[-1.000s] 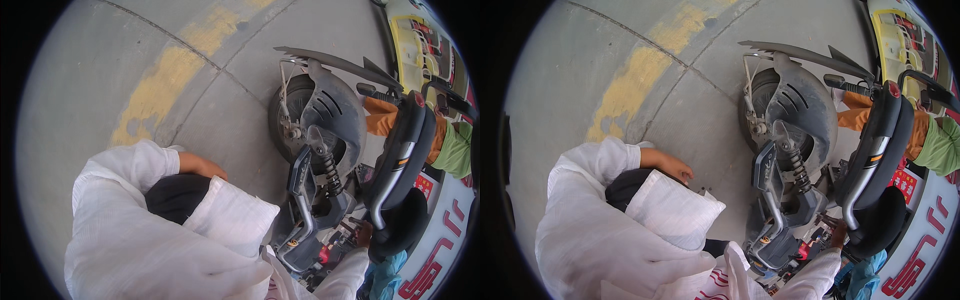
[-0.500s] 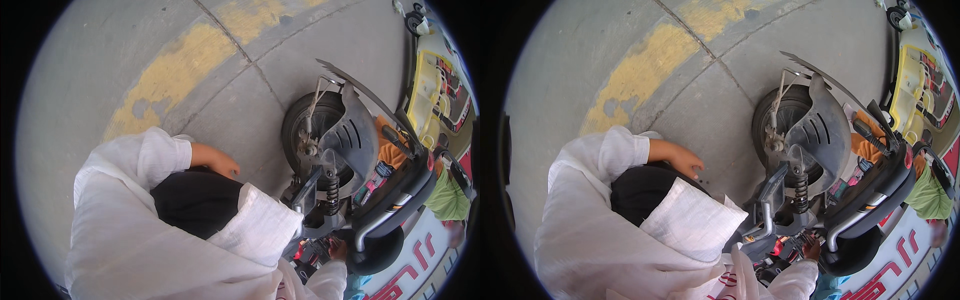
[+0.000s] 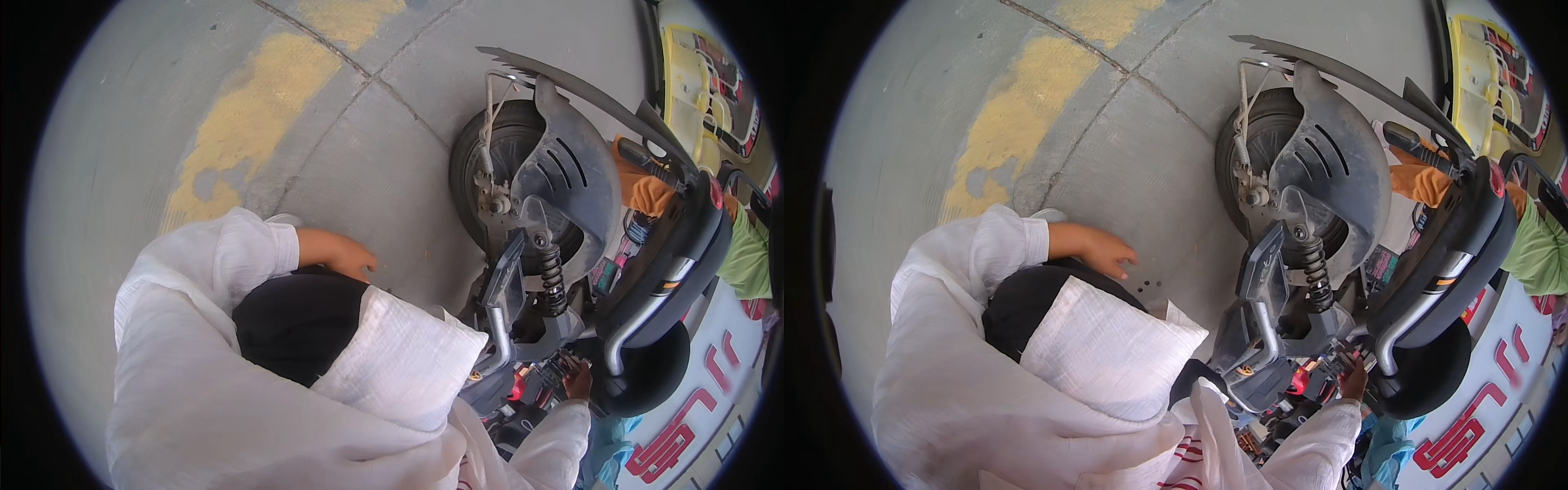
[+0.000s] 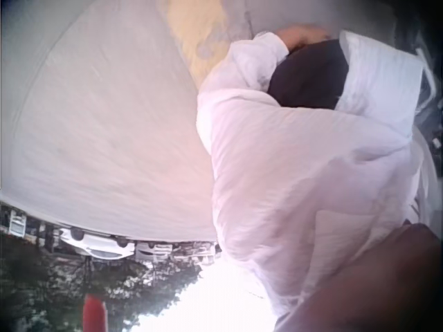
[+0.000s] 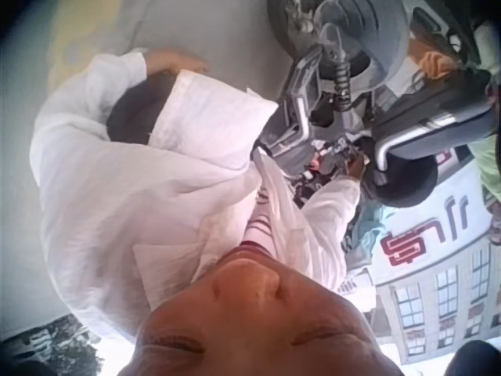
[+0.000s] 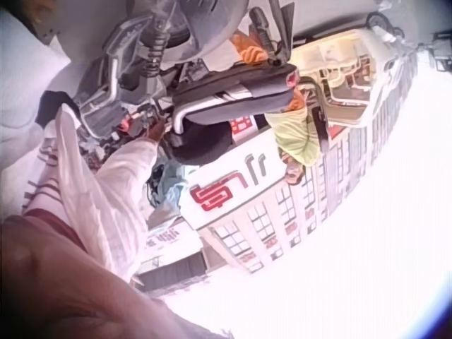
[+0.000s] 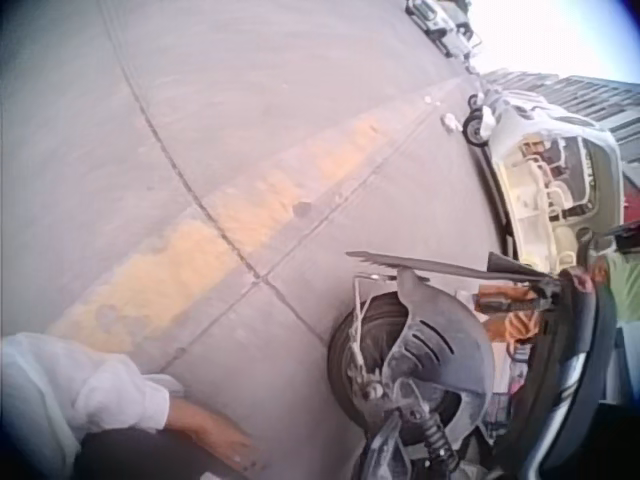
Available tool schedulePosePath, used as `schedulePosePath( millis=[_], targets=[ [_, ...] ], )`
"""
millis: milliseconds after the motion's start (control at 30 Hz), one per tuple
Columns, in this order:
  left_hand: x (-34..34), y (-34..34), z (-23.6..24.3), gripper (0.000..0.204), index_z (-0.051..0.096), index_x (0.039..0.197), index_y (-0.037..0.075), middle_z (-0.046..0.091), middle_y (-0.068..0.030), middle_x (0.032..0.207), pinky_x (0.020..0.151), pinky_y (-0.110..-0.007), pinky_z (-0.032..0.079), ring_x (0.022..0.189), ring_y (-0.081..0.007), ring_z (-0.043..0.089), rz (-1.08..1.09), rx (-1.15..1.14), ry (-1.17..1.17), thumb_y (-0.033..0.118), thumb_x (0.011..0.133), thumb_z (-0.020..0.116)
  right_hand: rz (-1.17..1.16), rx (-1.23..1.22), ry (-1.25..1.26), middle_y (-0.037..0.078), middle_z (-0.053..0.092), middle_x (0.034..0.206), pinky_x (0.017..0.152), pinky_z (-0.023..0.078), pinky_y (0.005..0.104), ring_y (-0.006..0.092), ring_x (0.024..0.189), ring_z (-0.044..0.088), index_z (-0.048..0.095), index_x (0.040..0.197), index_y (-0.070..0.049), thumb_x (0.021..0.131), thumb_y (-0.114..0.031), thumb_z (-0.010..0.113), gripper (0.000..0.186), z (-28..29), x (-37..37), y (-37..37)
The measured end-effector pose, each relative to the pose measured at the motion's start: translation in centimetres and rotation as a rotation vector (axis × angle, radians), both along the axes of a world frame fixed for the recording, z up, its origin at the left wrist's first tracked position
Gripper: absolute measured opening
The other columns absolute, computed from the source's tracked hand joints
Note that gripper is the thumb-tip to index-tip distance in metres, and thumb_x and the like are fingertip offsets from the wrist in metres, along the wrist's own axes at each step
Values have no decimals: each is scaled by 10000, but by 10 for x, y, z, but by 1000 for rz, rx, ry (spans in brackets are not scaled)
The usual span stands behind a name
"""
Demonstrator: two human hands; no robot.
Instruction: The person uses a screwdriver to remove screws from the seat cover of a scooter, then lifts the cover to expose the internal frame and wiring. The person also briefly inspects the rear wheel area and retrieves a tool from a nearby cart before continuing to remove the seat cover.
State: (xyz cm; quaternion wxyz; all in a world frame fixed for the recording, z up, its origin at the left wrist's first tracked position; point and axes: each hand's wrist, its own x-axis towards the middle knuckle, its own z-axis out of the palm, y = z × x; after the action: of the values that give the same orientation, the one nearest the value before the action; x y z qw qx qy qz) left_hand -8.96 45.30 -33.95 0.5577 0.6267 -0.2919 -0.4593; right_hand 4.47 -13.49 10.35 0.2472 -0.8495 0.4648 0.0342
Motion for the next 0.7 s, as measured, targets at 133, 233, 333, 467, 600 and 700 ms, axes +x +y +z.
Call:
schedulePosePath(
  millis=[133,233,333,467,600,700],
  targets=[
    [-15,-1,-4,584,480,1344,55,596,-189,1230,935,-427,450,1125,-355,576,-36,39,11,401,887,594,72,-44,-10,-31,576,633,452,421,278,106,511,518,640,859,-145,899,-479,563,345,-4,0,-8],
    [-6,-1,1,654,366,1422,27,480,-220,1368,1038,-415,382,1262,-365,463,25,145,-85,311,883,603,75,-155,22,-25,554,609,393,419,265,106,447,500,635,857,-132,920,-546,521,434,-10,-6,-21],
    [23,-17,-2,716,285,1459,16,401,-232,1430,1089,-415,332,1326,-368,384,249,178,-315,238,860,607,152,-149,0,-32,513,578,404,413,254,100,445,493,659,854,-147,920,-557,511,441,-11,-4,-30],
    [92,-58,27,665,371,1428,36,446,-214,1404,1095,-415,331,1307,-378,405,444,201,-601,182,827,616,220,-215,-88,-16,494,565,374,407,253,99,418,482,583,826,-117,924,-511,539,408,-19,-1,-26],
    [143,-100,70,479,527,1293,58,464,-172,1397,1051,-413,385,1279,-326,450,187,473,-713,161,831,595,287,-342,-159,48,556,587,369,418,243,112,428,526,577,849,1,920,-434,580,441,-17,-5,-6],
    [152,-122,24,362,618,1186,117,573,-163,1276,993,-424,434,1181,-305,542,241,327,-916,198,833,592,318,-335,-300,45,535,571,362,406,245,105,422,512,564,837,9,912,-416,611,434,-23,-15,-7]
  ],
)
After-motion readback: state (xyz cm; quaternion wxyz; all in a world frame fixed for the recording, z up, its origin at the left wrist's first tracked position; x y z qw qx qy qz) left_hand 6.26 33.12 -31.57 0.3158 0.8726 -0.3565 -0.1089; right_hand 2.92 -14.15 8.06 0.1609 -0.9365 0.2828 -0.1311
